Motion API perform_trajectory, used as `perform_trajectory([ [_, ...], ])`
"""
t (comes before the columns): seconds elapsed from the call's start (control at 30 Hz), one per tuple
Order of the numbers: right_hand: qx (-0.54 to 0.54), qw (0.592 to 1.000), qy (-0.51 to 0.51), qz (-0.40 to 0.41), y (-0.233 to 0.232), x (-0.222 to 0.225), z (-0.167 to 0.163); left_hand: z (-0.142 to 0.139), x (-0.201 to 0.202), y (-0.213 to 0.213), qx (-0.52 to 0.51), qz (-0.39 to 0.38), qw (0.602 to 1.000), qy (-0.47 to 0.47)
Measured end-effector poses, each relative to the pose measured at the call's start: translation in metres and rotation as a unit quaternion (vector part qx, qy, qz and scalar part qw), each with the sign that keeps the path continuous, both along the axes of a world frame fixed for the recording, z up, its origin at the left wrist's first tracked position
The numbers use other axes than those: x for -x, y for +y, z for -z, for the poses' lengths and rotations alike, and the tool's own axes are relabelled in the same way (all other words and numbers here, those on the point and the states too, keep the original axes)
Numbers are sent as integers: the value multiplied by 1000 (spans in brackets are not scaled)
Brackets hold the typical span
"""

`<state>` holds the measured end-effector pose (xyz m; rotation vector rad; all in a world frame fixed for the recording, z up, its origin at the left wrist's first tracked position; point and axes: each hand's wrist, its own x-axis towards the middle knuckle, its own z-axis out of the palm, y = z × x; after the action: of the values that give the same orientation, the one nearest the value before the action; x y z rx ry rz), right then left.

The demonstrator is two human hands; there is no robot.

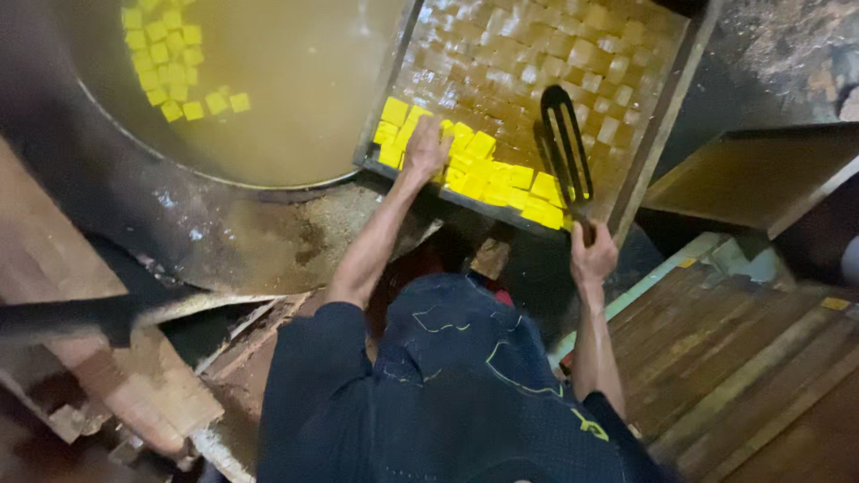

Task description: The person transfers yellow tofu cubes from a large pot of boiling water into a woven tray using a slotted spatula. The person repeatedly scoops the tofu and arranges it in rows on the tray.

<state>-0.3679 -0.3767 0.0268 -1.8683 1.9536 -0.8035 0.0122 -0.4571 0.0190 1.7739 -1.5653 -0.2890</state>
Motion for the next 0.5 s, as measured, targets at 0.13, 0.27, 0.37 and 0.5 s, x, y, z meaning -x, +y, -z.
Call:
perform_trajectory([
  [0.13, -3, 998, -18, 59, 30, 19, 9, -5, 2, -35, -36, 63, 997, 28],
  [0.27, -12, 995, -39, 87, 52, 30, 16, -11, 0, -56, 4, 110, 992, -62],
  [0.37, -30, 993, -41, 107, 58, 31, 18, -12, -6, -55, 14, 175, 978, -115],
  [0.5, -36, 991, -69, 113, 54, 29, 17, -10, -12, -17, -74, 207, 962, -163],
])
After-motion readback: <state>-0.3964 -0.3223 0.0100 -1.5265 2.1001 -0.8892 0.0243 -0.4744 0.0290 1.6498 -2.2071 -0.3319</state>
